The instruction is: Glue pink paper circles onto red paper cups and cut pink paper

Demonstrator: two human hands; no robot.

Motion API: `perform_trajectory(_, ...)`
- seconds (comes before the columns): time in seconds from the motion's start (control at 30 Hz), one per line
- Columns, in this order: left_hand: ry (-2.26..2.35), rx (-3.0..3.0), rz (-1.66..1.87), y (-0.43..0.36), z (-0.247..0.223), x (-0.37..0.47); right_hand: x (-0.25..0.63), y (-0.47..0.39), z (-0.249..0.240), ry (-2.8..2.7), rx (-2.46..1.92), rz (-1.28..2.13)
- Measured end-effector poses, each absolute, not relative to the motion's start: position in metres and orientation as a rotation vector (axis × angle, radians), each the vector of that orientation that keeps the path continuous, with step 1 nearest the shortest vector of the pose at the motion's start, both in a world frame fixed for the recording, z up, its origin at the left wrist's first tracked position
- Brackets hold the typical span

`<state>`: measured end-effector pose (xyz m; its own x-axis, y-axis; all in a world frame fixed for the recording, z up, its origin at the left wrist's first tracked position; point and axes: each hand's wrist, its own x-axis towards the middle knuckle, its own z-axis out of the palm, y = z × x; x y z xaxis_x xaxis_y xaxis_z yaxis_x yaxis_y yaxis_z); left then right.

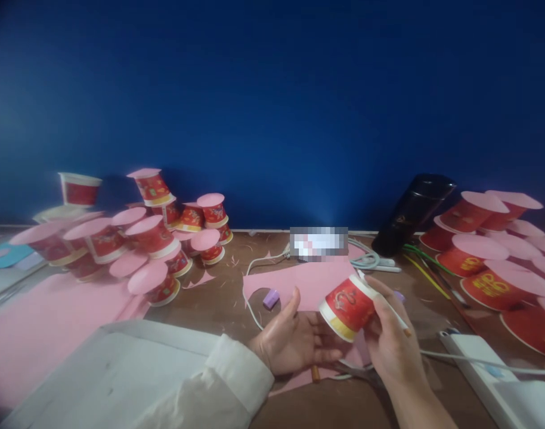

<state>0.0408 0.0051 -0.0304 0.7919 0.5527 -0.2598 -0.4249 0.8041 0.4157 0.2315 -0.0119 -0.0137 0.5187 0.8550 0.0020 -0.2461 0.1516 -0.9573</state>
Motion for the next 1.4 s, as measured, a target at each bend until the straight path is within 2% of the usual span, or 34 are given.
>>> perform_trajectory(0.23,0.462,0.454,0.697,0.001,-0.037,0.043,0.233,-0.016,-0.02,-0.873,-1.166,0.767)
perform_trajectory(0.33,0.543,0.596,0.772,-0.002,-0.035,0.044,0.234,-0.02,-0.021,-1.022,-1.286,0.533)
perform_trajectory(0.43,0.811,0.827,0.948,-0.007,-0.03,0.043,0.237,-0.024,-0.017,-1.159,-1.392,0.239)
perform_trajectory(0.53,1.03,1.23,1.136,-0.014,-0.024,0.039,0.241,-0.029,-0.014,-1.265,-1.434,0.142)
perform_trajectory(0.67,1.04,1.52,1.115,-0.022,-0.017,0.035,0.238,-0.034,-0.015,-1.451,-1.428,0.27)
perform_trajectory(0.93,1.029,1.499,1.102,-0.02,-0.02,0.04,0.221,-0.037,-0.01,-1.557,-1.27,0.429)
perform_trajectory(1.17,1.015,1.495,1.055,-0.018,-0.021,0.035,0.224,-0.031,-0.008,-1.175,-1.434,0.417)
perform_trajectory(1.4,1.435,1.927,1.142,-0.015,0.003,0.025,0.223,-0.026,-0.01,-0.998,-1.45,0.479)
